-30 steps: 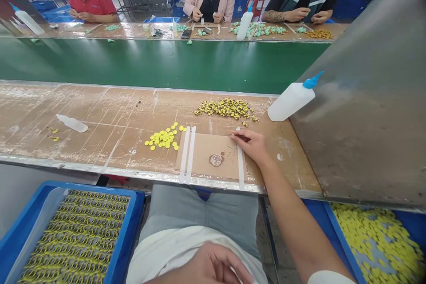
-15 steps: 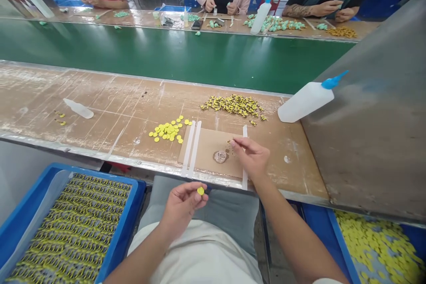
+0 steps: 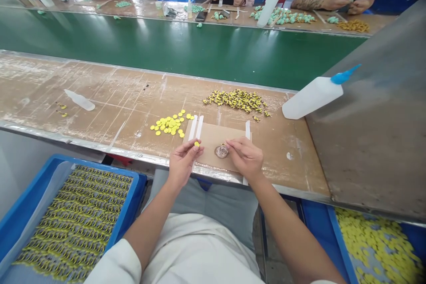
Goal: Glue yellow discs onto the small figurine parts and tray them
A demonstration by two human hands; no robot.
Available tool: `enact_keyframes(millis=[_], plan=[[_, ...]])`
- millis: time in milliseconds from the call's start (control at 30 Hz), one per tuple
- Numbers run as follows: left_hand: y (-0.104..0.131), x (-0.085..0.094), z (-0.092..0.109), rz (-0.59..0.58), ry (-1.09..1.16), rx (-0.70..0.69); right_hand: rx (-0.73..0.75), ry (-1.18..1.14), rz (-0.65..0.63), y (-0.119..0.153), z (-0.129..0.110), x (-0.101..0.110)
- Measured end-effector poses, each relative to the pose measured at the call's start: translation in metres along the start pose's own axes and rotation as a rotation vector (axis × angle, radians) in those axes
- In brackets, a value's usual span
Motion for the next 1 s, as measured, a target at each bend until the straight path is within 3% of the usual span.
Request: enact_keyframes(millis=[267,467,733,1000], plan=[[0.001,0.001,-0.001,-0.007,0.053,0.009,0.064,0.004,-0.023,0.0,-0.007,-0.004],[0.0,0.002,-0.002,-0.014,0.064,0.003,0.154,0.051,0.048,0.002,-0.013,0.009],[0.0,0.002,-0.002,0.001,0.055,0.023,0.201,0.13,-0.114,0.002,-0.012,0.002],[-0.001,0.0,-0.001,-0.03,0.078,0.024,0.163,0.121,-0.157,0.003,-0.004,-0.001]])
Point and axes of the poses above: each hand's wrist, its own y-axis away from the middle knuckle, its own x-axis out of the back of the hand, z = x × y, the point moved 7 cm from there along -y, towards the middle knuckle, and after that the axes turned 13 degrees about -y, right-handed, at the moved point
